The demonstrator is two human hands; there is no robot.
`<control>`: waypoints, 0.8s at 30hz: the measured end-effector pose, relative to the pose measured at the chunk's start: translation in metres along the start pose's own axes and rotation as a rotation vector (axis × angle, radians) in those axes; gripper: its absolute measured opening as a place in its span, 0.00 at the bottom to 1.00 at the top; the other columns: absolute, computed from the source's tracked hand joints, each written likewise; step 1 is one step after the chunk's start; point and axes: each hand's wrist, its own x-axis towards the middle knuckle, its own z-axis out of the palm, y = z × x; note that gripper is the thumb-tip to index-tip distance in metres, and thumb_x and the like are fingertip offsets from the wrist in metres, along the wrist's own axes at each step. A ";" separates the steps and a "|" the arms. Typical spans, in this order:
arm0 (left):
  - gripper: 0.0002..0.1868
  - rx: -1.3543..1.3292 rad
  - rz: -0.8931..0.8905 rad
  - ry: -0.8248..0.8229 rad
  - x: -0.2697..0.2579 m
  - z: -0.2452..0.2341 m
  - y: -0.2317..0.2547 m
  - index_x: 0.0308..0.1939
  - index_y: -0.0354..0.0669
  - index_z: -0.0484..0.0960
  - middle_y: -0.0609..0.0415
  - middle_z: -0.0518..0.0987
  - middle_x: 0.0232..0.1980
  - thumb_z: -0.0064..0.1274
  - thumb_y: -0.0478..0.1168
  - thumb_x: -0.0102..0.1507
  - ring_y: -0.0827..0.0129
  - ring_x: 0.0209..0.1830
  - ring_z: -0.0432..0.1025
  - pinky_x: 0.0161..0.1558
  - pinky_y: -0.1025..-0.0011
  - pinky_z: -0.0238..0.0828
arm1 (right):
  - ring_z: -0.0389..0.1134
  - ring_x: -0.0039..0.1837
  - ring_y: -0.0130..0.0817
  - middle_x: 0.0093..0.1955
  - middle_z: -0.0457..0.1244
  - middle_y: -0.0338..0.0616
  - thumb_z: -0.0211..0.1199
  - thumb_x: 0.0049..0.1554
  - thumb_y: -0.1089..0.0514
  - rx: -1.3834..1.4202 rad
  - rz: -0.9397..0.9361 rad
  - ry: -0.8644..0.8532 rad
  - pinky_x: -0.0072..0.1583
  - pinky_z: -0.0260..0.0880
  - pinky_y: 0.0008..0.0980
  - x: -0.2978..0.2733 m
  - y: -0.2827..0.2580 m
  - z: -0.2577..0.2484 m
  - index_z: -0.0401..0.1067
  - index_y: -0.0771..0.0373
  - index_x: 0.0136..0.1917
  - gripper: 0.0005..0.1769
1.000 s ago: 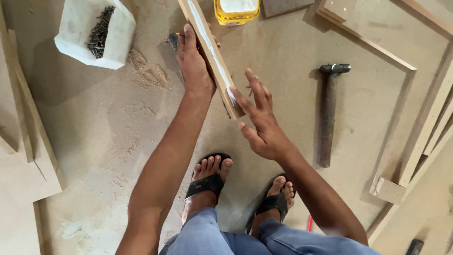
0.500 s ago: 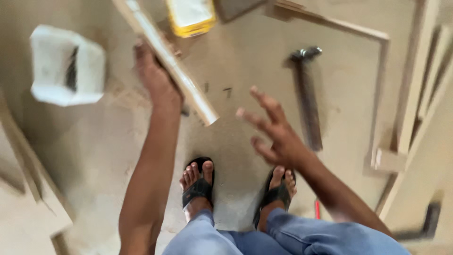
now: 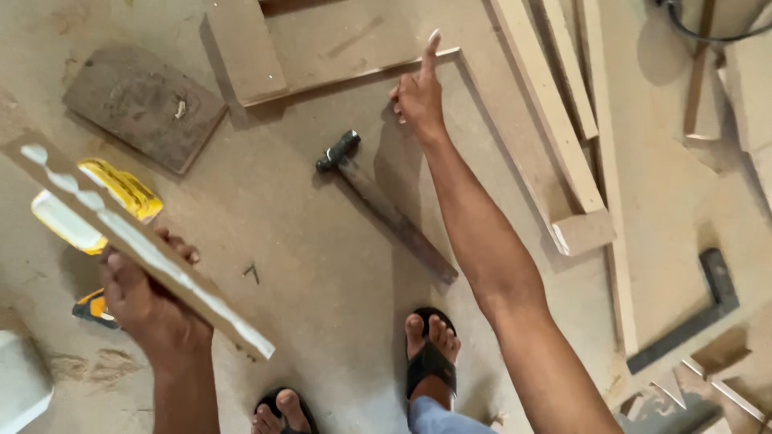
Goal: The person assembles a wooden frame by hammering nails into small wood pieces and applying glue to the joints on the floor of a workshop.
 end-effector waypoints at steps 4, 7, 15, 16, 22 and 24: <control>0.19 0.046 -0.014 0.012 -0.001 -0.016 0.001 0.60 0.37 0.69 0.46 0.75 0.52 0.45 0.52 0.82 0.64 0.45 0.69 0.52 0.65 0.71 | 0.66 0.27 0.34 0.35 0.70 0.50 0.49 0.63 0.59 -0.142 0.070 0.106 0.30 0.70 0.34 0.017 -0.014 0.010 0.21 0.52 0.85 0.49; 0.18 0.034 -0.025 0.013 0.001 -0.022 0.001 0.59 0.37 0.69 0.45 0.75 0.53 0.45 0.51 0.81 0.64 0.45 0.69 0.50 0.66 0.69 | 0.71 0.28 0.37 0.40 0.72 0.51 0.48 0.65 0.57 -0.296 0.071 0.157 0.33 0.75 0.33 0.019 -0.016 0.018 0.25 0.60 0.85 0.45; 0.21 -0.002 -0.043 0.011 -0.002 -0.050 0.011 0.60 0.37 0.70 0.46 0.74 0.52 0.47 0.53 0.80 0.63 0.44 0.69 0.49 0.65 0.70 | 0.73 0.51 0.52 0.51 0.70 0.59 0.56 0.61 0.52 -0.670 0.100 0.144 0.52 0.74 0.48 0.014 -0.013 0.051 0.25 0.68 0.82 0.52; 0.22 -0.002 -0.042 0.031 -0.003 -0.055 0.012 0.60 0.35 0.70 0.46 0.75 0.53 0.47 0.53 0.81 0.62 0.45 0.70 0.49 0.65 0.71 | 0.73 0.53 0.54 0.52 0.69 0.60 0.57 0.61 0.51 -0.745 0.086 0.132 0.55 0.73 0.50 0.013 -0.012 0.055 0.25 0.70 0.82 0.53; 0.21 -0.071 -0.046 0.092 -0.008 -0.069 0.018 0.63 0.38 0.70 0.45 0.76 0.55 0.47 0.53 0.78 0.60 0.50 0.72 0.52 0.63 0.72 | 0.73 0.53 0.53 0.51 0.70 0.60 0.65 0.51 0.56 -1.034 -0.065 0.043 0.55 0.72 0.46 0.007 -0.010 0.078 0.25 0.81 0.79 0.62; 0.22 -0.094 -0.052 0.094 -0.010 -0.069 0.020 0.63 0.38 0.70 0.45 0.76 0.55 0.47 0.53 0.77 0.61 0.49 0.72 0.52 0.63 0.72 | 0.73 0.51 0.52 0.49 0.70 0.58 0.65 0.51 0.56 -1.121 -0.113 0.005 0.52 0.73 0.46 0.005 -0.010 0.082 0.25 0.84 0.78 0.61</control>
